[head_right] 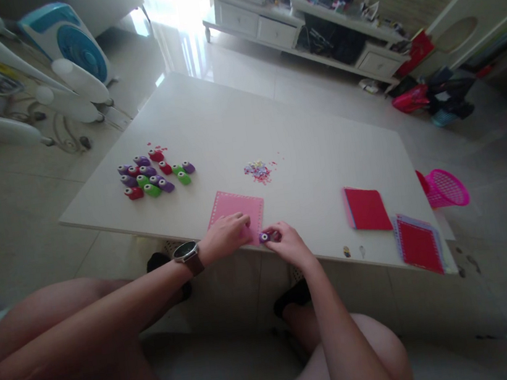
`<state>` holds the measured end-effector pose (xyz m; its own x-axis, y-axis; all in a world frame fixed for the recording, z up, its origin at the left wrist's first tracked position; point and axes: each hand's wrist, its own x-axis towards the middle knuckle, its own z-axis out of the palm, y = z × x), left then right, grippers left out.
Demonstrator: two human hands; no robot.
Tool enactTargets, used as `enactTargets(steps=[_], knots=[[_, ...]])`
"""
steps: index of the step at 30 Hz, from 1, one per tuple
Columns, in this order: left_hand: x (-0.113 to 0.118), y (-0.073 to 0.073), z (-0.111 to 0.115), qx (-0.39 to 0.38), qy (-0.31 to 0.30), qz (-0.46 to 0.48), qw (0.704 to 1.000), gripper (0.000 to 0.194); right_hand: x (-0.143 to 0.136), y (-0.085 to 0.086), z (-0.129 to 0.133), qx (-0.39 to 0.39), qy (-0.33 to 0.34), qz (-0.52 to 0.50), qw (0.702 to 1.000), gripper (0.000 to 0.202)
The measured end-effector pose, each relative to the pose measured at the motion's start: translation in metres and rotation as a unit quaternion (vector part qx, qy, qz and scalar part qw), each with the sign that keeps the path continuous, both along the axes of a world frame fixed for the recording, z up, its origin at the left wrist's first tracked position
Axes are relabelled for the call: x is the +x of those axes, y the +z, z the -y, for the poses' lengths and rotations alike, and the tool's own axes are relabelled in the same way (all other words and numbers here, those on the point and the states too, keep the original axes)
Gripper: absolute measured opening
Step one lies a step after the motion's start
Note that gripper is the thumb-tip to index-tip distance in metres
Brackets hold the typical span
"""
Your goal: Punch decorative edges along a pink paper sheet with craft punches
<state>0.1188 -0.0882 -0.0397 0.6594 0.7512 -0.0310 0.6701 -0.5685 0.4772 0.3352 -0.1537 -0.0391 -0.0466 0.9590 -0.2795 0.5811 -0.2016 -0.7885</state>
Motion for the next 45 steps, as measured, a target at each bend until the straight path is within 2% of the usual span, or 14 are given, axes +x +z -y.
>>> enactTargets(steps=[8, 14, 18, 31, 39, 45], knots=[[0.000, 0.002, 0.000, -0.004, -0.007, -0.004, 1.000, 0.015, -0.004, 0.002, -0.001, 0.000, -0.006, -0.004, 1.000, 0.024], [0.000, 0.004, 0.001, -0.005, -0.008, -0.001, 1.000, 0.017, -0.006, 0.008, -0.002, -0.047, -0.033, -0.022, 0.998, 0.036], [0.000, 0.003, 0.000, -0.010, -0.008, 0.002, 1.000, 0.018, -0.006, 0.006, -0.002, -0.057, -0.050, -0.022, 0.997, 0.039], [0.001, 0.005, -0.001, -0.025, -0.006, -0.002, 1.000, 0.016, -0.010, 0.000, -0.007, -0.053, -0.044, -0.031, 0.997, 0.038], [0.003, 0.009, 0.000, -0.035, 0.001, -0.014, 0.999, 0.041, -0.013, -0.001, -0.012, -0.038, -0.083, -0.009, 0.996, 0.038], [0.005, 0.008, 0.001, -0.022, 0.007, -0.028, 0.999, 0.047, -0.016, 0.002, -0.018, -0.056, -0.059, 0.047, 0.996, 0.032]])
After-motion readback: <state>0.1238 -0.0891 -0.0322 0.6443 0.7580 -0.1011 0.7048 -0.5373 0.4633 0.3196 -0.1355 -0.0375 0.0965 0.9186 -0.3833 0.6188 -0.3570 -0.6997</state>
